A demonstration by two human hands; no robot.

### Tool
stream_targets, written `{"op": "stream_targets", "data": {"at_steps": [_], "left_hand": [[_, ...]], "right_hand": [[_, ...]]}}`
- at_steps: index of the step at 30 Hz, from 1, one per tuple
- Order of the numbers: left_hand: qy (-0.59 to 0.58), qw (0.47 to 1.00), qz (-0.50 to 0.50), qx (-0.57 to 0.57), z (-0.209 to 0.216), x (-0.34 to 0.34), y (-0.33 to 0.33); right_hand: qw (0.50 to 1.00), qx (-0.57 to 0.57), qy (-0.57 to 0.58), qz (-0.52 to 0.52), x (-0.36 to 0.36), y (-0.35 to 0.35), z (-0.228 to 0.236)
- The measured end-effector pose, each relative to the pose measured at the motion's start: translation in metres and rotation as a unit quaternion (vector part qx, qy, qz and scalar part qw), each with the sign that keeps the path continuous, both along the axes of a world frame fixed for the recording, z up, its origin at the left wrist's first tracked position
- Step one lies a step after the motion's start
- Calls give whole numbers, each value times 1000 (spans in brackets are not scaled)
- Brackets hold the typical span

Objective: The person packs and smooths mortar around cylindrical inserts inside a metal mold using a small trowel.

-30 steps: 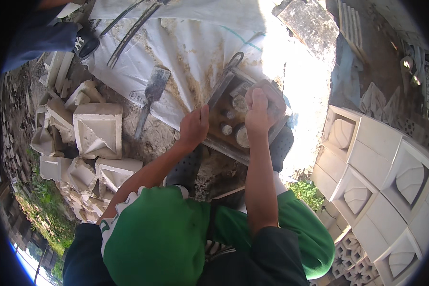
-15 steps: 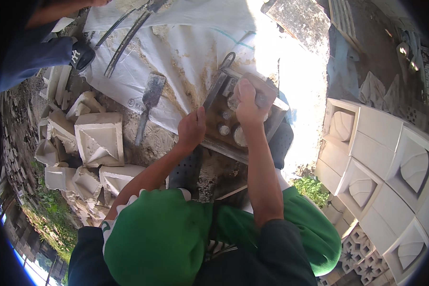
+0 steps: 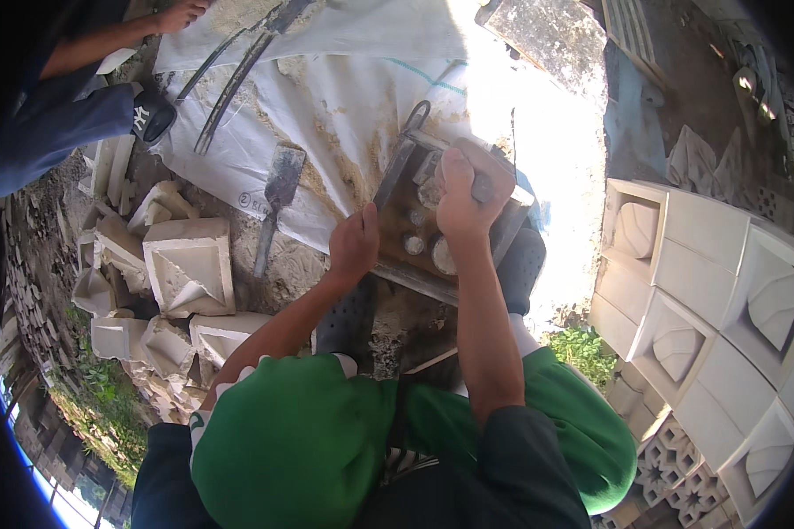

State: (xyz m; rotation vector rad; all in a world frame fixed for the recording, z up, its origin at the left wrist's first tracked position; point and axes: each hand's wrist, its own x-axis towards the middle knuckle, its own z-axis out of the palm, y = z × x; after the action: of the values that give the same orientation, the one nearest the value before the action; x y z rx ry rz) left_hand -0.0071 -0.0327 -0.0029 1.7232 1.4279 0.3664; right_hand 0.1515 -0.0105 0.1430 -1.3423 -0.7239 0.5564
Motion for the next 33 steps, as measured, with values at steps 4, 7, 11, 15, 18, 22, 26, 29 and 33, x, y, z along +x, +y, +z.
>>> {"op": "stream_targets", "data": {"at_steps": [4,7,11,15,18,22,26,29,33], "left_hand": [[-17,1000,13,19,-1,1,-3],[14,1000,3,-2,0,2,-1],[-5,1000,15,22,-2,0,-4],[-13,999,15,27,0,0,-4],[-22,1000,15,15,1,0,-3],[-16,999,28,1,1,-3,-2],[-19,999,11,28,-1,0,-3],[-11,1000,14,14,2,-1,-2],[-22,999,14,29,2,1,-1]], "right_hand": [[996,46,7,-72,-3,-4,-4],[996,-3,38,-82,8,3,-2],[985,-27,52,-162,0,8,2],[978,-7,29,-206,7,0,15],[961,-166,-68,-211,6,8,-4],[968,52,76,-232,12,-7,17],[976,-19,-7,-217,13,0,-3],[976,72,26,-202,11,-9,3],[986,-34,-55,-152,12,8,-3]]}}
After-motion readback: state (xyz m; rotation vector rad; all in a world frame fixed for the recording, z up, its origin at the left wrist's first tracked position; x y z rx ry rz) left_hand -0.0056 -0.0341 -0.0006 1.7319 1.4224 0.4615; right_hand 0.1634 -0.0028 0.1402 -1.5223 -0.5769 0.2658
